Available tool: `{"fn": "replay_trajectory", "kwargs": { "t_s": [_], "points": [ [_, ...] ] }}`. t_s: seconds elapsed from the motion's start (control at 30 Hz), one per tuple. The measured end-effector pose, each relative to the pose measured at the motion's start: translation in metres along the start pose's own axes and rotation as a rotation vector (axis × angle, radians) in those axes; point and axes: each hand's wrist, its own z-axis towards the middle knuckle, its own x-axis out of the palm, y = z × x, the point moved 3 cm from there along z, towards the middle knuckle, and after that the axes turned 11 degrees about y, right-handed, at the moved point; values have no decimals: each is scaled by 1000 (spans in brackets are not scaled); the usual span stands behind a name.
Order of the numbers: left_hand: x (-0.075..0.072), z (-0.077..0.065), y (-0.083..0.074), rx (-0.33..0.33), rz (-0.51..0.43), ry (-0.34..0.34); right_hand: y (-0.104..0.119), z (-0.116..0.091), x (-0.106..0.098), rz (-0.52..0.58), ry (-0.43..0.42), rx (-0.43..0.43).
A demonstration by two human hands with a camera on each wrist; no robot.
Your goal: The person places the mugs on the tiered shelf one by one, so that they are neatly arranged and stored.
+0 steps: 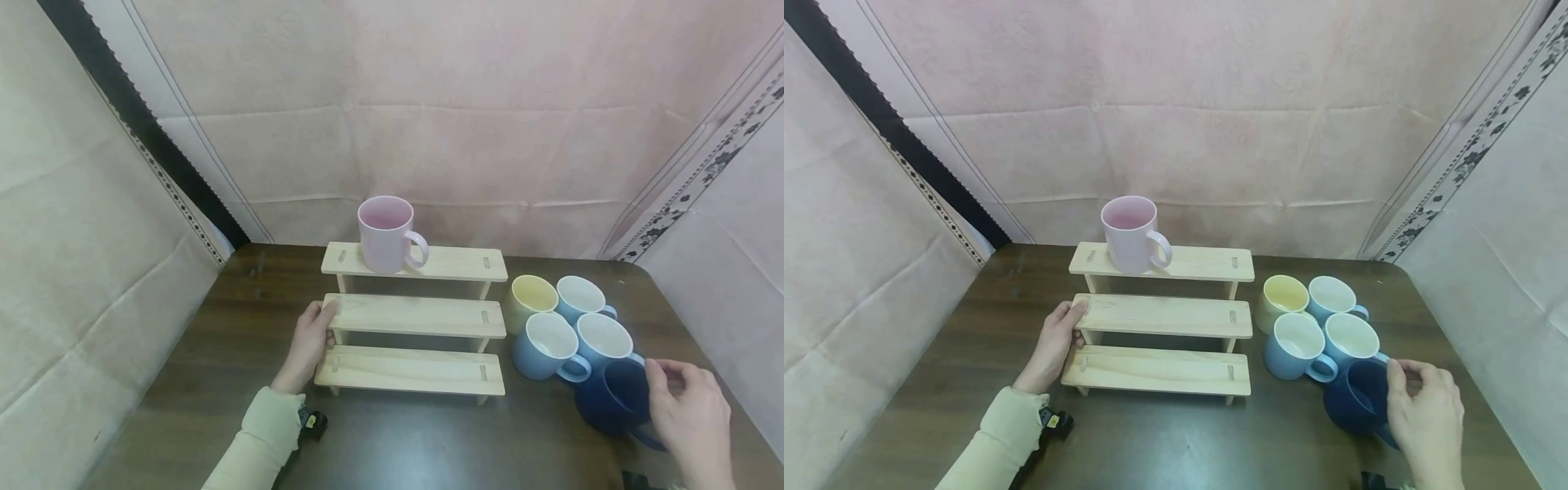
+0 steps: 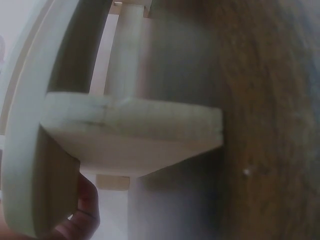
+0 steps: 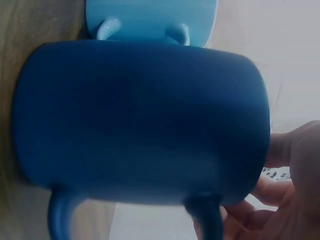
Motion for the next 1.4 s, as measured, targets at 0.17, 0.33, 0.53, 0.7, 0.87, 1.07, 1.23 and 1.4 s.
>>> {"fn": "replay_trajectory", "kwargs": {
  "t_s": [0.17, 0.33, 0.53, 0.7, 0.87, 1.07, 1.23, 1.4],
  "points": [
    [1, 0, -1, -5, 6, 5, -12, -5, -2, -13, -1, 35],
    [1, -1, 0, -5, 6, 11, -27, -10, -3, -26, 59, 52],
    [1, -1, -1, -2, 13, 13, -40, -15, -1, -31, 126, 140],
    [1, -3, -1, 1, 14, 11, -48, -19, 2, -37, 182, 234],
    [1, -2, 0, 6, 3, 10, -56, -23, 2, -44, 204, 276],
    [1, 0, 2, 9, -5, 4, -62, -27, 2, -52, 212, 262],
    [0, 0, 2, 15, 6, -3, -64, -31, 3, -56, 225, 161],
    [0, 0, 2, 16, 9, -5, -63, -35, 2, -34, 234, 65]
  ]
}}
